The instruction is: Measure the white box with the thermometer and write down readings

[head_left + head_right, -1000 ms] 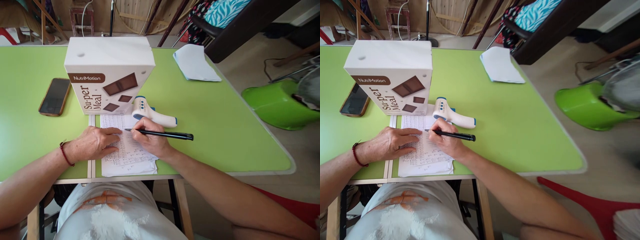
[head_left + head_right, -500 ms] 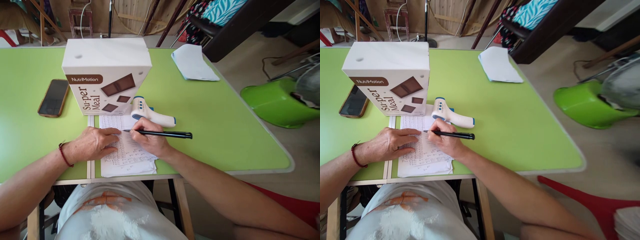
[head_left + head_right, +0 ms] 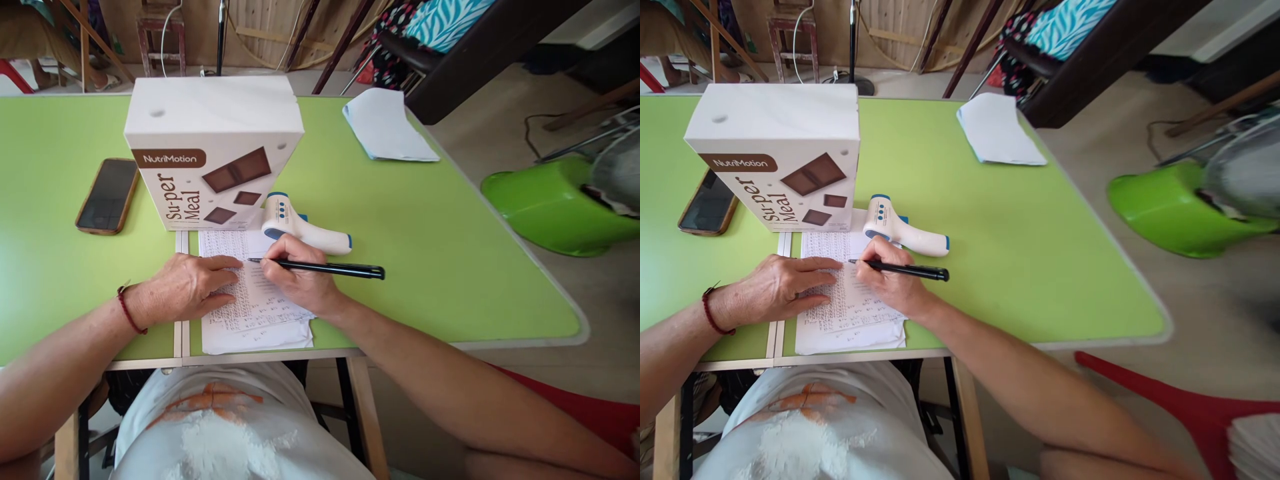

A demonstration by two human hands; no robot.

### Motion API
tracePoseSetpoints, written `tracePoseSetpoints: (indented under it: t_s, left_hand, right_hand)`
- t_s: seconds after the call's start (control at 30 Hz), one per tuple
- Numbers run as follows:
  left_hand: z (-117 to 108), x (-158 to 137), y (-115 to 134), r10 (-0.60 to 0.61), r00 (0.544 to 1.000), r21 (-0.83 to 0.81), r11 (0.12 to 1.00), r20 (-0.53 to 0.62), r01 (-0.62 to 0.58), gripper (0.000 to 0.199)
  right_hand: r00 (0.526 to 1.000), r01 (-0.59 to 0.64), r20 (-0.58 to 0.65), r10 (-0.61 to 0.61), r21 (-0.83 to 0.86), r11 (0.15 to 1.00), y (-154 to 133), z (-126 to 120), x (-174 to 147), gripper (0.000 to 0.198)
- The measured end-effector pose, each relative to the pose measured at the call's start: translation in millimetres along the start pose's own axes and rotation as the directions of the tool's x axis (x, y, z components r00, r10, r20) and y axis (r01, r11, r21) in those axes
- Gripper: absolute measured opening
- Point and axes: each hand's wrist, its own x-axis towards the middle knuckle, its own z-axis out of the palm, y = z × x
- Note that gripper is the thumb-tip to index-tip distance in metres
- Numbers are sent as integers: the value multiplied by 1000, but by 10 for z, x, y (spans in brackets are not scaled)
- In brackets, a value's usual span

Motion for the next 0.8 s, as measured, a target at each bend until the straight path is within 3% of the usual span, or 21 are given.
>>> tracePoseSetpoints:
  t_s: [0.4, 0.8]
  left_hand:
    - [8, 6, -3, 2, 1000, 7, 1000, -7, -2, 22]
    - [10, -1, -8, 6, 1000, 5, 1000, -8, -6, 22]
  right_hand:
    - [999, -12, 34, 11, 11, 1000, 22, -6, -5, 13]
    - [999, -28, -19, 28, 7, 1000, 19, -4, -2, 12]
